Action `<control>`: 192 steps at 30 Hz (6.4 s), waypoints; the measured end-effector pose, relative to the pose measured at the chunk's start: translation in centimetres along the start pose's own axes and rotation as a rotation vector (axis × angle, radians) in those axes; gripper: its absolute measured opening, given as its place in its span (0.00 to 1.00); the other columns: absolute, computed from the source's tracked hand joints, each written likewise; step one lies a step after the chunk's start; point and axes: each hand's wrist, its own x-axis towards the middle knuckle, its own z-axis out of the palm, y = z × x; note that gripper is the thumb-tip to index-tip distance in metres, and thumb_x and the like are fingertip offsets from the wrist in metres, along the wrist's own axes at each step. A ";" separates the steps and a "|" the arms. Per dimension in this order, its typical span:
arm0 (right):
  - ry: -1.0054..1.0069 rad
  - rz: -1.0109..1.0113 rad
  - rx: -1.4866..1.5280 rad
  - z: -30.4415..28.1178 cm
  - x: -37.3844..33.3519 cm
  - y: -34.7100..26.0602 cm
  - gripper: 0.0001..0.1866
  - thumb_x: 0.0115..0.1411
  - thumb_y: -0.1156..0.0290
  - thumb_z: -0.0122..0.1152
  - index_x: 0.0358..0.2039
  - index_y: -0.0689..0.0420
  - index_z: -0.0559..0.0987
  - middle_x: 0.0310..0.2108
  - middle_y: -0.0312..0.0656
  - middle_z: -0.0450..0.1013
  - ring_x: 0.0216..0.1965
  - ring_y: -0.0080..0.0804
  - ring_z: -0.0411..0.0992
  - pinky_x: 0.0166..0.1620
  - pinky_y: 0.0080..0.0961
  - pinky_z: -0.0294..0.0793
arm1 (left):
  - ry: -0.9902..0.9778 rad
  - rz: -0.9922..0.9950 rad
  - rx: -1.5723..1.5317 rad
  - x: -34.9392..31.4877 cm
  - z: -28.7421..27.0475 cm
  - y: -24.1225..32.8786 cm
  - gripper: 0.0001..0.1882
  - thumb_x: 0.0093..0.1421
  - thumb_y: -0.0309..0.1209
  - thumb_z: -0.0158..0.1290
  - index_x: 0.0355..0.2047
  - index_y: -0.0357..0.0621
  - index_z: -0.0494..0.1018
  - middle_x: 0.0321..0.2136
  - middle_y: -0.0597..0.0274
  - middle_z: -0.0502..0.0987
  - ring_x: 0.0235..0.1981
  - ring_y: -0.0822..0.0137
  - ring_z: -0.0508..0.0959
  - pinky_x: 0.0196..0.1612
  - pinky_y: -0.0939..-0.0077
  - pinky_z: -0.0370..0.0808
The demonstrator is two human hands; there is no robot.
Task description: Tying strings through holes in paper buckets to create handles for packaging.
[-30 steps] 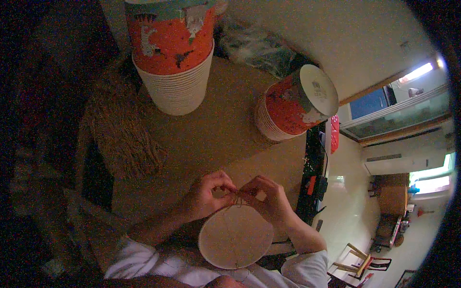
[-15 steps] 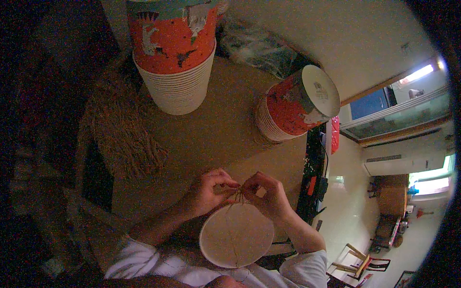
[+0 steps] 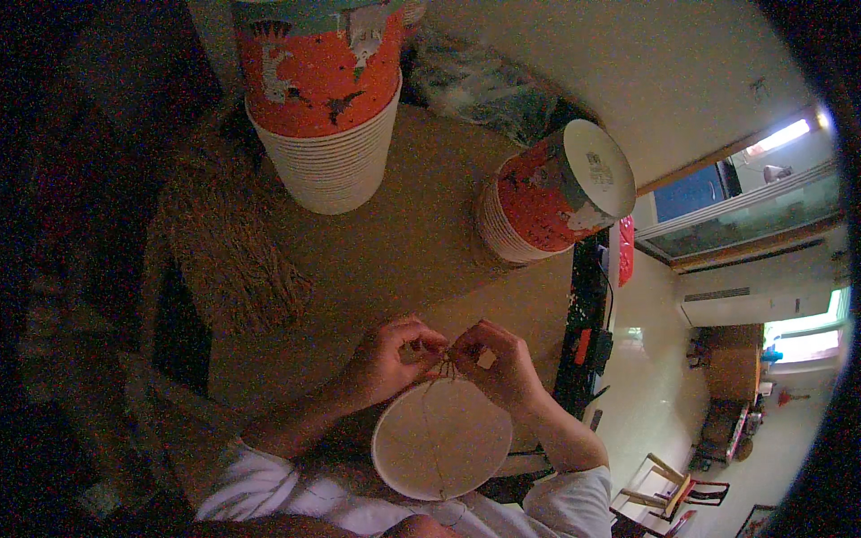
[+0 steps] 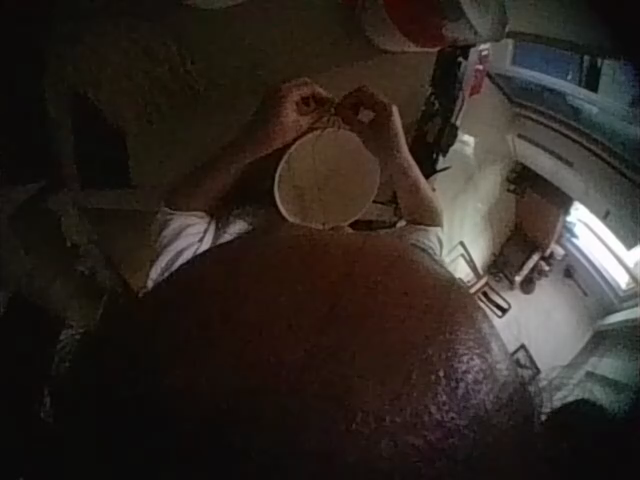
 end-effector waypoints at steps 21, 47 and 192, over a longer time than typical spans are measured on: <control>-0.259 0.264 0.119 -1.0 0.0 -1.2 0.05 0.51 0.77 0.58 0.29 0.62 0.73 0.27 0.35 0.71 0.34 0.20 0.69 0.39 0.18 0.68 | -0.166 -0.253 -0.433 -0.2 -0.7 -0.4 0.04 0.54 0.23 0.50 0.30 0.36 0.71 0.26 0.64 0.75 0.29 0.77 0.75 0.33 0.81 0.72; -0.228 0.264 0.505 0.3 -0.2 -1.0 0.06 0.52 0.79 0.58 0.30 0.62 0.71 0.27 0.36 0.71 0.31 0.21 0.70 0.36 0.17 0.70 | -0.244 -0.540 -0.902 -0.2 -1.5 0.3 0.07 0.54 0.27 0.51 0.32 0.39 0.69 0.26 0.64 0.72 0.28 0.73 0.73 0.34 0.79 0.73; -0.037 0.043 0.112 1.3 -2.2 -1.5 0.03 0.52 0.80 0.54 0.29 0.61 0.75 0.24 0.37 0.72 0.25 0.21 0.69 0.28 0.19 0.68 | -0.012 -0.115 -0.248 -2.4 -0.8 1.5 0.11 0.51 0.25 0.56 0.33 0.40 0.66 0.26 0.62 0.74 0.28 0.74 0.75 0.32 0.79 0.73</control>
